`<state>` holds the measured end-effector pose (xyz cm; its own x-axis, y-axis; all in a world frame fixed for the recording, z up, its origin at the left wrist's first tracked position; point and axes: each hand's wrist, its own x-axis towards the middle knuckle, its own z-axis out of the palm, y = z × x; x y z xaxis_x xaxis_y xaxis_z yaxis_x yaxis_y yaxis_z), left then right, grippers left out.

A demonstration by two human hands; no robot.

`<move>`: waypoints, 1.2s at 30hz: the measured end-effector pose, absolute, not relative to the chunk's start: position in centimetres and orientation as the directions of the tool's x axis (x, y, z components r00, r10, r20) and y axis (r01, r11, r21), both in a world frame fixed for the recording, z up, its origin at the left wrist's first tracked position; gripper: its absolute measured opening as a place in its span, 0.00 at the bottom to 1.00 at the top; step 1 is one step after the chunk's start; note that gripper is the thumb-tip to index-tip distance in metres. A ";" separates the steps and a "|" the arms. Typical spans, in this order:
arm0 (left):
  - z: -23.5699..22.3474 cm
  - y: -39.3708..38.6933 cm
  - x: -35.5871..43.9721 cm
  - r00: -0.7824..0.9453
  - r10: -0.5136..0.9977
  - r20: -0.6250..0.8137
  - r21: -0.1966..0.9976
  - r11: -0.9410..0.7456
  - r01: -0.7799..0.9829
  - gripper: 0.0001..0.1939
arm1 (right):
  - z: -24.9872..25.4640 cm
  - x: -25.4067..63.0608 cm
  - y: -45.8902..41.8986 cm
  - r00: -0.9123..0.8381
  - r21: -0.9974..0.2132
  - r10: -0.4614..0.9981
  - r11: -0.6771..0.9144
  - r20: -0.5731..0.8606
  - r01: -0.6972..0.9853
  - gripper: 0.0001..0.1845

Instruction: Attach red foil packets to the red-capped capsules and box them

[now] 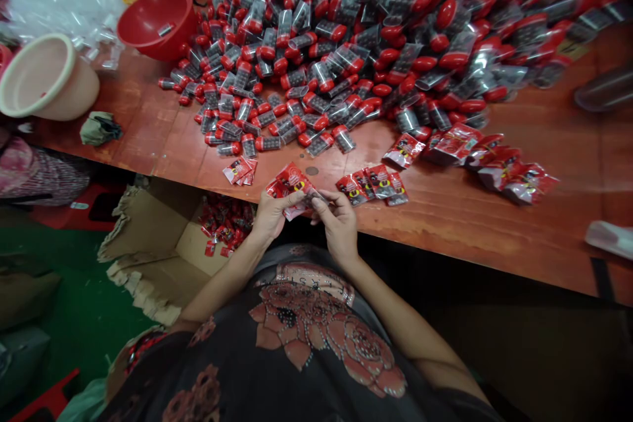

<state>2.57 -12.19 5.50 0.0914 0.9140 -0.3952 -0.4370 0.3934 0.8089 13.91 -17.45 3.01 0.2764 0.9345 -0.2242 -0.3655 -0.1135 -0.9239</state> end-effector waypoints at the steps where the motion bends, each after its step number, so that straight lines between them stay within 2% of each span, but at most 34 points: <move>1: 5.5 -12.3 2.6 0.086 0.916 -0.391 0.813 0.388 -0.435 0.18 | 3.0 13.9 -17.5 0.275 -0.920 0.935 -0.107 -0.222 -0.378 0.13; 7: 5.1 -13.4 3.4 0.107 0.912 -0.397 0.811 0.403 -0.423 0.16 | 2.5 13.9 -17.7 0.289 -0.916 0.935 -0.083 -0.208 -0.392 0.11; 9: 5.1 -13.3 3.1 0.118 0.902 -0.415 0.798 0.423 -0.430 0.15 | 2.3 14.2 -17.6 0.244 -0.925 0.948 -0.103 -0.202 -0.367 0.12; 13: 5.3 -12.4 2.1 0.165 0.873 -0.459 0.794 0.486 -0.364 0.16 | 2.3 15.5 -17.3 0.070 -0.939 0.983 -0.142 -0.171 -0.312 0.27; 15: 5.4 -12.2 1.9 0.229 0.844 -0.485 0.783 0.535 -0.317 0.15 | 2.4 16.3 -17.0 0.006 -0.955 0.991 -0.128 -0.135 -0.268 0.31; 18: 5.2 -12.4 2.3 0.322 0.789 -0.524 0.740 0.608 -0.287 0.15 | 2.5 17.2 -16.8 -0.041 -0.971 0.992 -0.127 -0.121 -0.204 0.24; 21: 4.9 -12.5 2.8 0.352 0.765 -0.539 0.699 0.640 -0.320 0.16 | 2.6 17.7 -16.9 0.028 -0.962 0.985 -0.158 -0.169 -0.223 0.18; 26: 4.6 -12.0 2.8 0.341 0.692 -0.636 0.565 0.719 -0.406 0.17 | 2.1 19.9 -17.6 0.347 -0.969 0.914 -0.146 -0.209 -0.197 0.19; 29: 4.7 -11.7 2.9 0.329 0.671 -0.664 0.531 0.733 -0.425 0.19 | 1.3 22.6 -17.9 0.545 -0.989 0.827 -0.148 -0.139 -0.028 0.21; 31: 4.6 -11.6 3.2 0.313 0.691 -0.652 0.552 0.715 -0.429 0.18 | 0.9 24.1 -18.1 0.612 -0.962 0.790 -0.181 -0.020 0.202 0.21; 34: 4.4 -11.7 3.8 0.280 0.739 -0.613 0.601 0.666 -0.441 0.18 | 1.2 24.8 -18.4 0.621 -0.816 0.765 -0.243 0.171 0.524 0.21; 36: 4.1 -11.8 4.1 0.249 0.763 -0.596 0.634 0.638 -0.438 0.18 | 1.7 23.8 -18.5 0.588 -0.776 0.777 -0.223 0.224 0.590 0.21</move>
